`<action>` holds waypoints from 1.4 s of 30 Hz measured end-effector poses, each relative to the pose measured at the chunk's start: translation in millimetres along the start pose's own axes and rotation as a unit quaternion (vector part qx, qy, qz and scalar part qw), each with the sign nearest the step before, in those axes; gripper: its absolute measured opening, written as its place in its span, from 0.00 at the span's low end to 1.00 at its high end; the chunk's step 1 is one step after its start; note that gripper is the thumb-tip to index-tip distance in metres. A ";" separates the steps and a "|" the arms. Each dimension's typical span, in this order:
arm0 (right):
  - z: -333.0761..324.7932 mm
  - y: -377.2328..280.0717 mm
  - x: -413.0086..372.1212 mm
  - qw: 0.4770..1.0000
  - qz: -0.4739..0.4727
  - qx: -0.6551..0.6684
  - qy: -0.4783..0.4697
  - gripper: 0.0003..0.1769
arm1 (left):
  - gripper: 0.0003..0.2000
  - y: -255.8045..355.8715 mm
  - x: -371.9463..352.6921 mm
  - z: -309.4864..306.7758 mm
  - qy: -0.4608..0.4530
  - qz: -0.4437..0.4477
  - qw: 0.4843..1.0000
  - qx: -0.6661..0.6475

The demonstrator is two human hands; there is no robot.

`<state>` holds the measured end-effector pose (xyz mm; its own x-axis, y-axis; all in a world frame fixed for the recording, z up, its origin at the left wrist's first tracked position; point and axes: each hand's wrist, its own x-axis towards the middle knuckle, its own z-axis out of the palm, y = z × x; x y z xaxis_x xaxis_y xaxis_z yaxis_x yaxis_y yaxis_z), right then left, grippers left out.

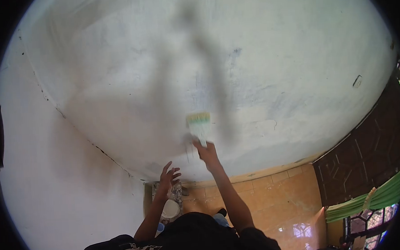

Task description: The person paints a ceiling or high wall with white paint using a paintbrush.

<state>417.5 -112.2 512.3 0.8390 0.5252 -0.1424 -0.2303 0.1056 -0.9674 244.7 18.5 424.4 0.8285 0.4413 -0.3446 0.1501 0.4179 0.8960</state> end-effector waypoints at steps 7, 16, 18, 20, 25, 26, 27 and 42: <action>-47.7 162.3 -27.1 0.979 0.197 -0.009 0.048 0.20 | 0.23 -6.6 -3.3 -9.0 0.016 -0.023 0.999 0.015; -33.4 133.9 -40.3 0.944 0.274 0.171 -0.062 0.16 | 0.23 -7.5 5.3 4.5 -0.005 -0.021 1.000 0.015; -18.0 70.9 -47.5 0.937 0.259 0.213 -0.100 0.16 | 0.23 -10.0 8.5 7.2 -0.005 -0.028 1.000 0.012; -3.8 13.9 -57.3 0.935 0.246 0.223 -0.123 0.17 | 0.23 -10.3 7.9 7.9 -0.008 -0.030 0.999 0.014; 10.8 -77.0 -88.6 0.943 0.138 0.233 -0.194 0.17 | 0.23 -13.7 9.7 3.8 -0.012 -0.015 1.000 0.010; 11.0 -85.6 -86.7 0.947 0.112 0.233 -0.192 0.16 | 0.23 -13.8 9.1 3.0 -0.010 -0.016 1.000 0.011; 9.1 -90.5 -81.1 0.955 0.088 0.219 -0.181 0.16 | 0.23 -11.5 7.9 3.6 -0.008 -0.017 1.000 0.012; -75.9 111.9 -35.1 0.957 0.226 0.181 -0.031 0.18 | 0.22 -11.0 1.2 9.1 -0.001 -0.034 0.999 0.025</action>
<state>399.8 -182.9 393.2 0.5847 0.6343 -0.5057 -0.7281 0.1356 -0.6719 248.9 7.2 416.7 0.8167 0.4114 -0.4047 0.2327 0.4071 0.8833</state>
